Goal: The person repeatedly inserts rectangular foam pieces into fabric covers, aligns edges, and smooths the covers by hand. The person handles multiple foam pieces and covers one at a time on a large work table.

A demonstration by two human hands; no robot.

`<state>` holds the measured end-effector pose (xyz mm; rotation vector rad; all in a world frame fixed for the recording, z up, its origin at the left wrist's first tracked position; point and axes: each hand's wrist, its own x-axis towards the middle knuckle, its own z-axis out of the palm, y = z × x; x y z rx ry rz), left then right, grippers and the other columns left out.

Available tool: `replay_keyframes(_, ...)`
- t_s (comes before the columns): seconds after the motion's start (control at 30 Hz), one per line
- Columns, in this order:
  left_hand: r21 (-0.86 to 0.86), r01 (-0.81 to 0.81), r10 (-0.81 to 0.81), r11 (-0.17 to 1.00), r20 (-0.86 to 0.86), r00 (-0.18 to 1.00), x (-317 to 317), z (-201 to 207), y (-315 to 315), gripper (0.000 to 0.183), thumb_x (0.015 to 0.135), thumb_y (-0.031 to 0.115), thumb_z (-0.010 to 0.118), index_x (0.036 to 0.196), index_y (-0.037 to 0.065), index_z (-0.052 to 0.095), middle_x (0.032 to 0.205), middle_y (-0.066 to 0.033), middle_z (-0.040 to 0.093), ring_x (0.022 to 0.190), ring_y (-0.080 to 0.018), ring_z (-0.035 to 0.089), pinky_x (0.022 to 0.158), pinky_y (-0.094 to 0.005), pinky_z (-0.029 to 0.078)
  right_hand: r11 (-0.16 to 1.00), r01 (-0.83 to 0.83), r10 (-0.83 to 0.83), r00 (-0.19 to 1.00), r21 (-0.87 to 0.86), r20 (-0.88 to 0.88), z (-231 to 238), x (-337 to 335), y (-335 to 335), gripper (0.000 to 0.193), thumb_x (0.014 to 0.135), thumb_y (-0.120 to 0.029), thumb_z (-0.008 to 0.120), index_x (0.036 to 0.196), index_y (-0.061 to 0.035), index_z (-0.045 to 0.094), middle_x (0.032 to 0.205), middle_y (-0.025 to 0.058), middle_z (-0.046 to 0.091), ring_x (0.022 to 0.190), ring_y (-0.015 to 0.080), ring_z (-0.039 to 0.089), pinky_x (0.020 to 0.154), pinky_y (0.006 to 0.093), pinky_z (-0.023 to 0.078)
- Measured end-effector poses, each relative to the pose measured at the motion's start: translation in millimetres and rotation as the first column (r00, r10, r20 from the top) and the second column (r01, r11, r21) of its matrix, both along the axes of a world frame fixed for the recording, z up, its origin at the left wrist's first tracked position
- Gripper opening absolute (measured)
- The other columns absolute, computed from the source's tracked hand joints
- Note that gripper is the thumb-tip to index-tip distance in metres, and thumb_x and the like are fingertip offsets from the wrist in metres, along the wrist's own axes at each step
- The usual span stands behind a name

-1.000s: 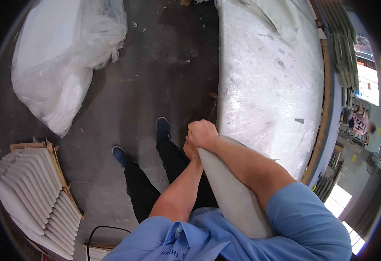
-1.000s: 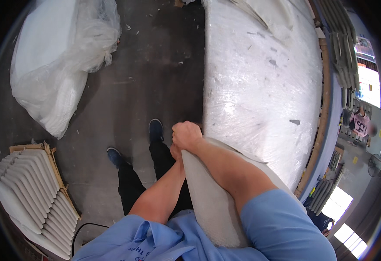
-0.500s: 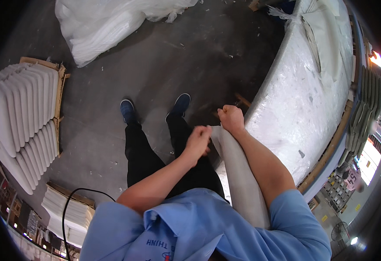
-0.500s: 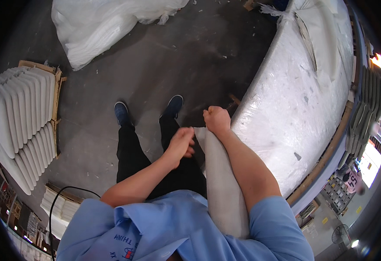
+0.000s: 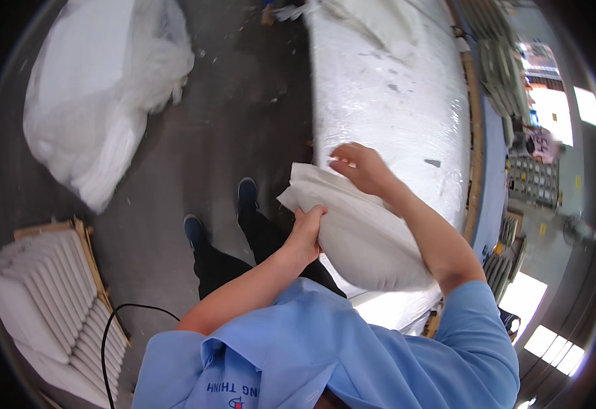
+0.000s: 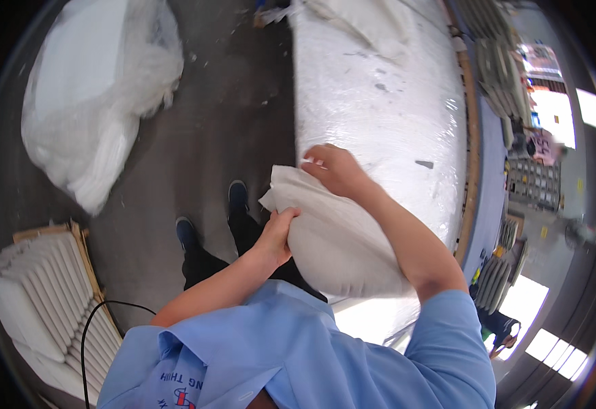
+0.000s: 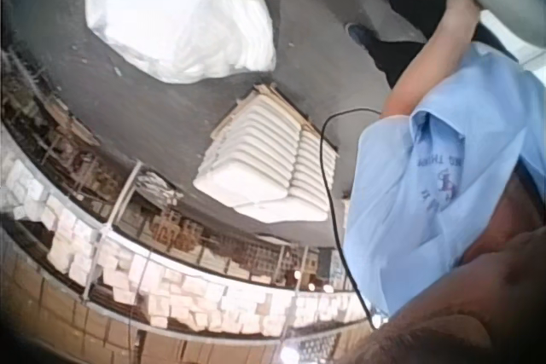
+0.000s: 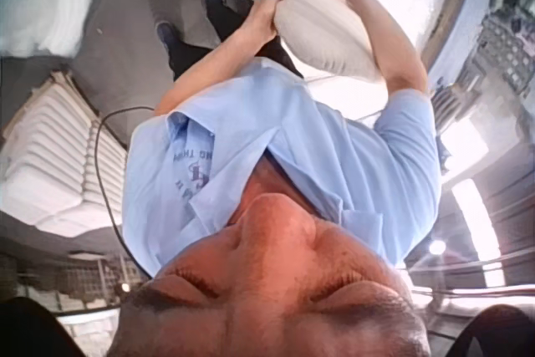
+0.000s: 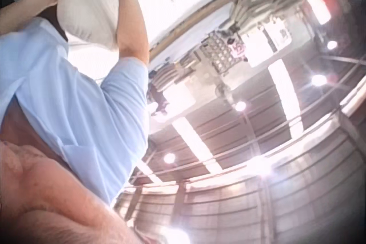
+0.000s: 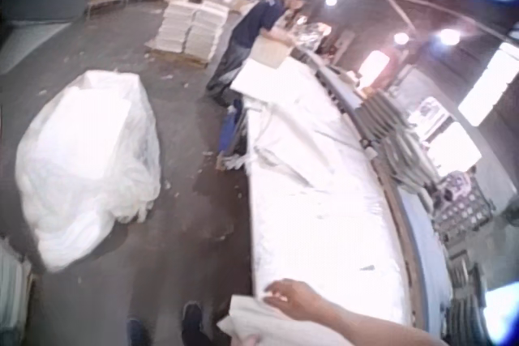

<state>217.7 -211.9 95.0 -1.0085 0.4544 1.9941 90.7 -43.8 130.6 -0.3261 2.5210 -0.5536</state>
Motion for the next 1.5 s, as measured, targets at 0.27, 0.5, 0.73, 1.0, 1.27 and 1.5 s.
replay_keyframes(0.27, 0.145, 0.123, -0.094, 0.982, -0.194, 0.977, -13, -18, 3, 0.05, 0.106, 0.029, 0.047, 0.15, 0.006, 0.048, 0.144, -0.0133, 0.061, 0.13, -0.0298, 0.063, 0.104, -0.0537, 0.055, 0.737, 0.631, -0.665, 0.613, -0.242, -0.427, 175, 151, 53, 0.028, 0.103, -0.022, 0.068, 0.117, 0.001, 0.074, 0.106, 0.0154, 0.078, 0.101, 0.0258, 0.073, 0.091, 0.0367, 0.056)
replay_keyframes(0.5, -0.09, 0.245, -0.261, 0.965, -0.301, 0.917, -3, -1, -3, 0.052, 0.103, 0.028, 0.05, 0.151, 0.006, 0.044, 0.144, -0.0139, 0.061, 0.131, -0.0314, 0.062, 0.102, -0.0515, 0.056, 0.653, 0.745, -0.526, 0.319, -0.134, -0.789, 127, 227, 42, 0.025, 0.1, -0.029, 0.066, 0.095, -0.0086, 0.078, 0.102, 0.0066, 0.077, 0.108, 0.0269, 0.068, 0.112, 0.0502, 0.037)
replay_keyframes(0.73, -0.57, 0.115, -0.575, 0.813, -0.818, 0.011, 30, 58, -19, 0.047, 0.11, 0.025, 0.055, 0.147, -0.005, 0.057, 0.14, -0.0208, 0.065, 0.133, -0.0289, 0.06, 0.117, -0.0393, 0.042, 0.398, 0.797, -0.518, -0.213, -0.454, -0.828, 103, 253, 56, 0.037, 0.098, -0.029, 0.068, 0.125, -0.0045, 0.07, 0.15, 0.0236, 0.054, 0.142, 0.0421, 0.046, 0.12, 0.0481, 0.032)
replay_keyframes(1.0, -0.634, -0.056, -0.466, 0.771, -0.503, -0.728, 43, 96, -34, 0.073, 0.094, 0.038, 0.076, 0.153, 0.003, 0.05, 0.152, -0.0275, 0.052, 0.142, -0.044, 0.05, 0.12, -0.0491, 0.037, 0.028, 0.736, -0.702, -0.468, -0.677, -0.537, 100, 269, 61, 0.099, 0.082, -0.022, 0.085, 0.162, -0.0031, 0.031, 0.166, 0.0278, 0.031, 0.157, 0.0418, 0.027, 0.128, 0.0464, 0.026)
replay_keyframes(1.27, -0.818, 0.041, -0.322, 0.573, -0.271, -0.907, 71, 77, -8, 0.113, 0.076, 0.055, 0.089, 0.167, 0.017, 0.034, 0.169, -0.0264, 0.029, 0.151, -0.0542, 0.034, 0.119, -0.0623, 0.033, -0.527, 0.319, -0.772, -0.567, -0.788, 0.287, 85, 349, 122, 0.086, 0.083, -0.009, 0.084, 0.155, -0.0005, 0.037, 0.146, 0.0252, 0.054, 0.127, 0.0374, 0.061, 0.102, 0.0506, 0.056)
replay_keyframes(1.5, -0.866, 0.417, -0.094, 0.275, -0.456, -0.885, 34, 65, 48, 0.115, 0.082, 0.058, 0.083, 0.171, 0.023, 0.019, 0.175, -0.0267, 0.006, 0.159, -0.053, 0.014, 0.126, -0.0604, 0.023, -0.606, 0.24, -0.773, -0.404, -0.758, 0.49, 90, 349, 138, 0.065, 0.081, 0.001, 0.078, 0.14, 0.0003, 0.05, 0.123, 0.0202, 0.067, 0.107, 0.0358, 0.071, 0.088, 0.0494, 0.063)
